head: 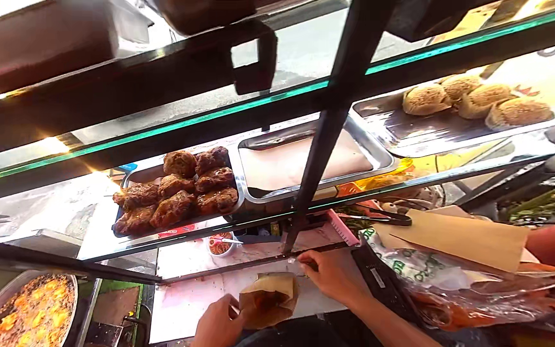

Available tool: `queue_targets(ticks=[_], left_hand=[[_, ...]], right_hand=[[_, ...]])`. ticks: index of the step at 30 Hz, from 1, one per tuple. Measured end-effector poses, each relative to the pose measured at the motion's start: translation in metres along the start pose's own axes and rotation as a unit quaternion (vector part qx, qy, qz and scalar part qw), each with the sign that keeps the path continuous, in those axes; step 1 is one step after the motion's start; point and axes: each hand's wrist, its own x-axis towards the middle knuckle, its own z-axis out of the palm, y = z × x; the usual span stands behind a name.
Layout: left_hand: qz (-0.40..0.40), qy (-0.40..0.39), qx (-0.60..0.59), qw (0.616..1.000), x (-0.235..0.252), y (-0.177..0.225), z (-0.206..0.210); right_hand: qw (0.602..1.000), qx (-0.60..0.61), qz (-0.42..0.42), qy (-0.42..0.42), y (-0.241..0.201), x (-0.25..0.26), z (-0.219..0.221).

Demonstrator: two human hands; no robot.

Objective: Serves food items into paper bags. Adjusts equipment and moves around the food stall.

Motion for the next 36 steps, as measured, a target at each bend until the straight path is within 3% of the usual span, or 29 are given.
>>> queue_targets(ticks=[3, 6, 8, 12, 14, 16, 17, 19, 21, 22, 24, 27, 32, 36], left_hand=[[0.004, 0.017, 0.05, 0.999, 0.009, 0.011, 0.003], [0.009, 0.041, 0.069, 0.997, 0.012, 0.025, 0.003], [0.023, 0.051, 0.08, 0.995, 0.016, 0.034, 0.002], [0.045, 0.048, 0.081, 0.995, 0.006, 0.043, -0.021], [0.127, 0.064, 0.009, 0.99, -0.024, 0.04, -0.049], [0.248, 0.065, -0.184, 0.949, -0.055, 0.029, -0.083], [0.272, 0.049, -0.282, 0.919, -0.061, 0.024, -0.094], [0.198, 0.019, -0.393, 0.898, -0.056, 0.033, -0.092], [0.093, -0.111, -0.462, 0.875, -0.033, 0.042, -0.056], [0.055, -0.188, -0.497, 0.845, -0.02, 0.042, -0.032], [0.055, -0.322, -0.533, 0.781, 0.017, 0.028, 0.018], [0.106, -0.419, -0.565, 0.703, 0.047, 0.033, 0.062], [0.221, -0.445, -0.614, 0.613, 0.096, 0.057, 0.105], [0.251, -0.507, -0.613, 0.552, 0.116, 0.1, 0.114]], right_hand=[[0.998, -0.06, -0.036, -0.007, -0.038, -0.014, -0.012], [0.982, -0.158, -0.013, -0.107, -0.087, -0.035, -0.015], [0.966, -0.192, 0.032, -0.172, -0.098, -0.032, -0.011], [0.971, -0.138, 0.025, -0.196, -0.099, -0.016, -0.027], [0.977, -0.065, -0.03, -0.203, -0.11, -0.024, -0.055], [0.973, -0.006, -0.114, -0.199, -0.132, -0.038, -0.091], [0.967, 0.015, -0.166, -0.194, -0.144, -0.046, -0.105], [0.947, 0.04, -0.256, -0.192, -0.164, -0.057, -0.128], [0.927, 0.035, -0.311, -0.208, -0.173, -0.058, -0.138], [0.92, 0.02, -0.325, -0.219, -0.173, -0.056, -0.14], [0.919, -0.011, -0.317, -0.235, -0.163, -0.053, -0.142], [0.929, 0.036, -0.278, -0.241, -0.135, -0.053, -0.139], [0.905, 0.133, -0.249, -0.319, -0.124, -0.057, -0.148], [0.9, 0.152, -0.273, -0.303, -0.121, -0.056, -0.172]])
